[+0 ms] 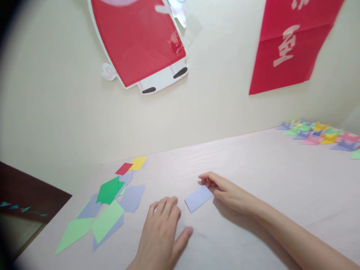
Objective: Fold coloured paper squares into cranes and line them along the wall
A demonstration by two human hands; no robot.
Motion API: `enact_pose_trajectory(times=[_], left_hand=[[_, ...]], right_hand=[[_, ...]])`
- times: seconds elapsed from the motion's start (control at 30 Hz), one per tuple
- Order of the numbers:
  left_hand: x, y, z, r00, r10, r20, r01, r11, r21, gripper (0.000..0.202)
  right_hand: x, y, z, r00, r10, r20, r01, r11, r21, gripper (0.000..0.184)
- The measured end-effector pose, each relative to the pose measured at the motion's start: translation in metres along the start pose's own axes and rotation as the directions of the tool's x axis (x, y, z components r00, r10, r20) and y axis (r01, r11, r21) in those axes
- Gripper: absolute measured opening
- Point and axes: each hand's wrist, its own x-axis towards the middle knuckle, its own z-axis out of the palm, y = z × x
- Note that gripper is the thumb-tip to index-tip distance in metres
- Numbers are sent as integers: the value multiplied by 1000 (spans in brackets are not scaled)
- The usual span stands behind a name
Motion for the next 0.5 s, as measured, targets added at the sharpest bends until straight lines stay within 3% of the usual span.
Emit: enact_pose_trajectory(times=[0.13,0.33,0.5], left_hand=[[17,5,-8,995,-103,7,103,986,-128,46],[37,20,1,994,-96,-49,80,964,-252,26],[36,28,3,985,-121,-124,69,929,-364,32]], right_hand=[[-3,-4,2,1000,-26,-14,26,1000,17,49],[-9,-7,3,976,-216,28,218,967,-135,59],[-11,-10,3,965,-256,57,262,945,-198,44]])
